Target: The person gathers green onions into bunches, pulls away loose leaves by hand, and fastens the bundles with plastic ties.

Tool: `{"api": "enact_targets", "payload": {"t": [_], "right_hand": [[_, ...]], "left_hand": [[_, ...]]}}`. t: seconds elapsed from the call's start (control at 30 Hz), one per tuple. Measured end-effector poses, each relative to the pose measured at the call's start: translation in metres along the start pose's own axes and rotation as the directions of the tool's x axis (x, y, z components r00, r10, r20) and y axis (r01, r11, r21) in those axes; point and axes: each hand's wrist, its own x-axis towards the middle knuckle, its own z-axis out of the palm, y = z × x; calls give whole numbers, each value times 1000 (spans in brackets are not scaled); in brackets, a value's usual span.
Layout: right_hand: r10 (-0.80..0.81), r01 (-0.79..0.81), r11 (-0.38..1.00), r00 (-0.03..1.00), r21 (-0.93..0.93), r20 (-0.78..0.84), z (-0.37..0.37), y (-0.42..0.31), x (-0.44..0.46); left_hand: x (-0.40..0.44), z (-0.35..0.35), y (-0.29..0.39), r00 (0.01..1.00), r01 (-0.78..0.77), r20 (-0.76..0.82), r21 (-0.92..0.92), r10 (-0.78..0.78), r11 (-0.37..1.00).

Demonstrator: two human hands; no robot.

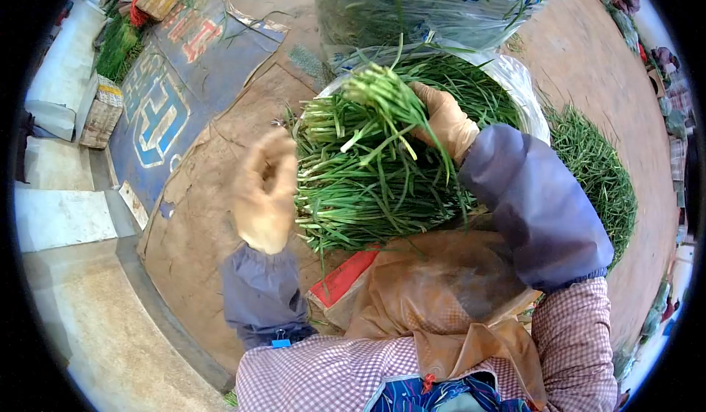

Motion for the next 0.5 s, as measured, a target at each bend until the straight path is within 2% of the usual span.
{"api": "enact_targets", "payload": {"t": [0.03,0.07,0.1,0.2,0.23,0.3,0.33,0.37,0.4,0.43,0.5], "right_hand": [[-79,71,967,997,-244,-22,-4,0,-4],[-160,130,871,987,-473,-22,-6,-7,-9],[-166,140,844,986,-518,-5,-5,-12,-9],[-58,42,842,998,-538,-12,3,-22,-6],[49,-24,803,998,-596,26,5,-29,-2],[-6,45,614,999,-788,53,17,-39,-1],[-28,70,498,998,-864,64,21,-43,0],[18,75,503,995,-861,97,26,-45,3],[-44,147,488,989,-861,144,28,-45,2],[-49,132,502,991,-855,124,34,-42,1],[-48,74,511,997,-856,57,42,-35,4]], "left_hand": [[-6,1,-6,996,7,91,98,-16,995],[-11,2,-15,983,7,178,195,-42,981],[-10,4,-25,970,65,211,246,-119,967],[24,6,-39,966,179,113,363,-234,914],[37,8,-49,959,170,141,403,-245,899],[59,13,-65,944,141,198,478,-263,867],[64,15,-66,948,96,228,458,-222,884],[66,19,-64,947,54,263,437,-185,898],[65,23,-52,942,18,298,418,-156,908],[62,25,-36,952,10,266,470,-152,883],[68,27,-40,929,145,288,294,-232,945]]}}
